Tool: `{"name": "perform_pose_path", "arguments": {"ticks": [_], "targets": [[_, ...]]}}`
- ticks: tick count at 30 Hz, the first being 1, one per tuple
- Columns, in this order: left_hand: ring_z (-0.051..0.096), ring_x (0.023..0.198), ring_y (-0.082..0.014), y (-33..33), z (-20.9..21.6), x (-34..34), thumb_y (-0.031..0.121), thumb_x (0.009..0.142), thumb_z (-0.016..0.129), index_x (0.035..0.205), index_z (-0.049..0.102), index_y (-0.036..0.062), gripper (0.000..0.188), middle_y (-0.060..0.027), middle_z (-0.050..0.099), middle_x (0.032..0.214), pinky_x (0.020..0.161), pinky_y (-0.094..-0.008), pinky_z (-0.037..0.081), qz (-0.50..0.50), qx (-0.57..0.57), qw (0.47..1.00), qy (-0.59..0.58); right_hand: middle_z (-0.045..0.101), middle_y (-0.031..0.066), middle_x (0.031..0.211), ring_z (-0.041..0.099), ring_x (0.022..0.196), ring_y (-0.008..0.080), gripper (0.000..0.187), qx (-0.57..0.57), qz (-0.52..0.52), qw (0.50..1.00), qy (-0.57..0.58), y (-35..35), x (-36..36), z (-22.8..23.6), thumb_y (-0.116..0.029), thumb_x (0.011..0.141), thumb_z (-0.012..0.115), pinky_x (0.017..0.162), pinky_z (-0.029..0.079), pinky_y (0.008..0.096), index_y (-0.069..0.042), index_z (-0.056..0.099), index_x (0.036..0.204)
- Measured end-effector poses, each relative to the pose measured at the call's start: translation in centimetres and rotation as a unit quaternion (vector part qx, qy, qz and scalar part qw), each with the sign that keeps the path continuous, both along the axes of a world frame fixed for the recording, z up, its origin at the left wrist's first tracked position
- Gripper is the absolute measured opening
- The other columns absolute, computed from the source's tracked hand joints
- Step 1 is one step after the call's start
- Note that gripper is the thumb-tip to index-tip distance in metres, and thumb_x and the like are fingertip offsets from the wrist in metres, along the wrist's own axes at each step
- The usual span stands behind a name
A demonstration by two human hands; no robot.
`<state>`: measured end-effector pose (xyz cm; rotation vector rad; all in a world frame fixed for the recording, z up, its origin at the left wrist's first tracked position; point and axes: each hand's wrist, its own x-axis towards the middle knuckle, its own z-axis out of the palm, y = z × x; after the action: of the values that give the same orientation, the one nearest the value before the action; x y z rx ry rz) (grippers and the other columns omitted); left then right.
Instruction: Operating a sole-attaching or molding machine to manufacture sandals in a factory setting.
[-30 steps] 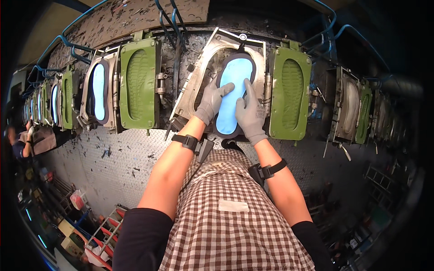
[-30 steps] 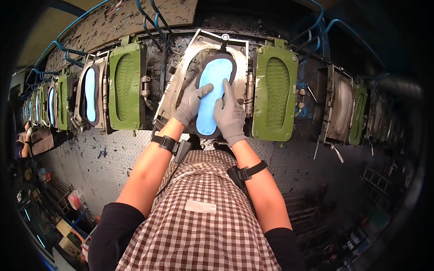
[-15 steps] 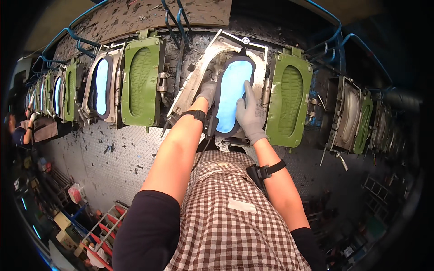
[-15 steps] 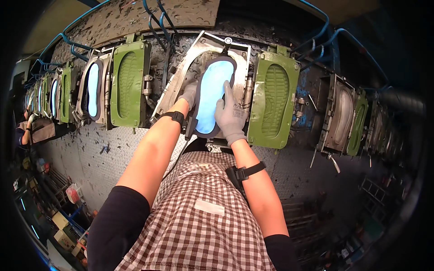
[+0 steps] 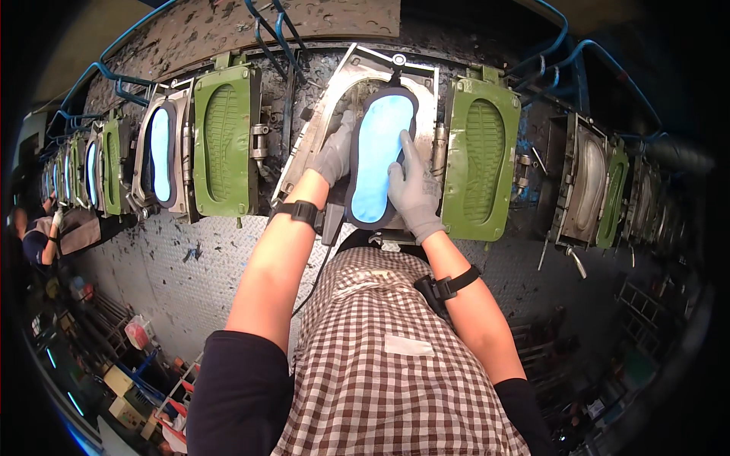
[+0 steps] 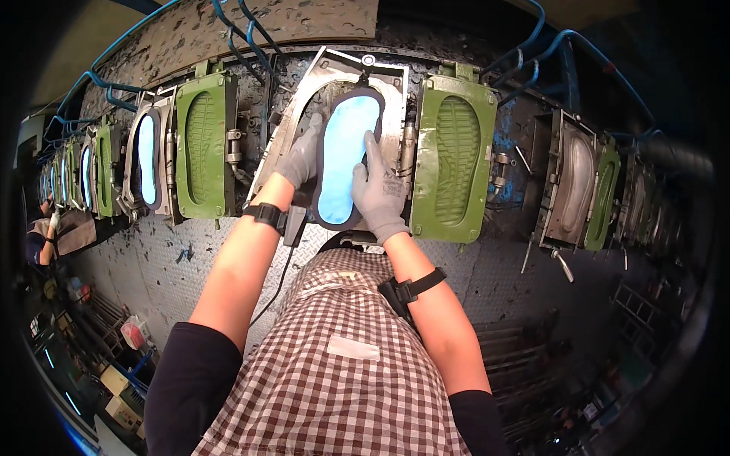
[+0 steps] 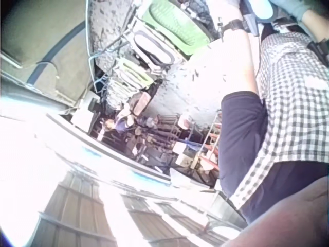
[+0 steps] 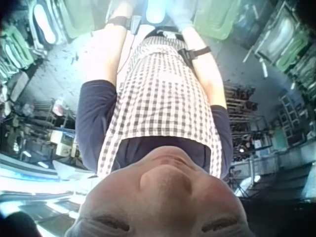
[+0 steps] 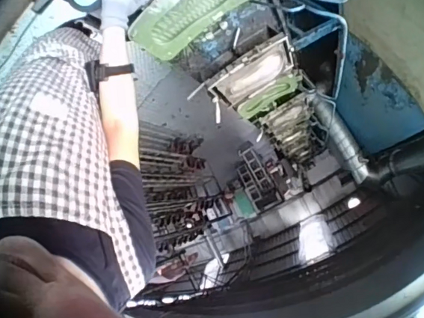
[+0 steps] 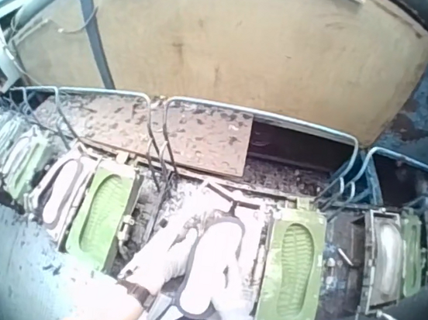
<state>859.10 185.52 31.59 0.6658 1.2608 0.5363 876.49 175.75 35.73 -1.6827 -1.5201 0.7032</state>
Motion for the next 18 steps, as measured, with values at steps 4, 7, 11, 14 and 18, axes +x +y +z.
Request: {"name": "perform_pose_path", "arguments": {"ticks": [4,7,11,14,18], "targets": [[0.064,0.116,-0.0244,-3.0,7.4,1.6,0.026,0.09,0.074,0.139,0.058,0.0009,0.057,-0.0142,0.066,0.132,0.101,-0.0352,0.051,0.034,0.147,0.988,-0.032,0.064,0.0144,0.136,0.066,0.114,0.0344,0.06,-0.021,0.022,1.0,0.004,-0.1,-1.2,1.7,-0.015,0.093,0.053,0.097,0.053,0.0444,-0.02,0.045,0.153],[0.064,0.112,-0.0197,-2.7,7.1,1.8,0.011,0.084,0.078,0.138,0.058,0.0006,0.058,-0.0116,0.067,0.126,0.099,-0.0337,0.052,0.084,0.168,0.982,-0.007,0.07,0.0117,0.122,0.069,0.103,0.034,0.06,-0.027,0.044,0.997,-0.06,0.3,-1.3,3.3,-0.013,0.093,0.054,0.089,0.055,0.045,-0.026,0.047,0.151],[0.064,0.11,-0.0189,0.0,7.7,3.5,0.007,0.086,0.075,0.138,0.057,0.0001,0.056,-0.0126,0.067,0.125,0.095,-0.0318,0.054,0.106,0.22,0.97,-0.018,0.068,0.0165,0.127,0.066,0.112,0.0353,0.058,-0.049,0.054,0.996,-0.06,3.8,0.3,5.1,-0.012,0.093,0.052,0.094,0.053,0.0449,-0.025,0.049,0.15],[0.064,0.109,-0.0195,0.1,7.4,4.3,0.009,0.087,0.074,0.14,0.055,-0.0006,0.057,-0.0134,0.067,0.125,0.095,-0.032,0.054,0.128,0.247,0.96,-0.005,0.068,0.0156,0.128,0.067,0.111,0.036,0.059,-0.071,0.05,0.993,-0.074,5.0,1.1,5.6,-0.017,0.093,0.052,0.094,0.053,0.0459,-0.027,0.047,0.151],[0.044,0.142,-0.0329,-5.8,4.2,3.8,0.034,0.088,0.074,0.16,0.025,0.0012,0.093,-0.0252,0.039,0.157,0.118,-0.0396,0.035,0.109,0.28,0.949,0.096,0.065,0.015,0.133,0.067,0.114,0.0346,0.053,-0.08,0.099,0.991,-0.049,1.3,2.5,4.6,-0.016,0.094,0.051,0.097,0.052,0.0447,-0.024,0.054,0.146]]}}
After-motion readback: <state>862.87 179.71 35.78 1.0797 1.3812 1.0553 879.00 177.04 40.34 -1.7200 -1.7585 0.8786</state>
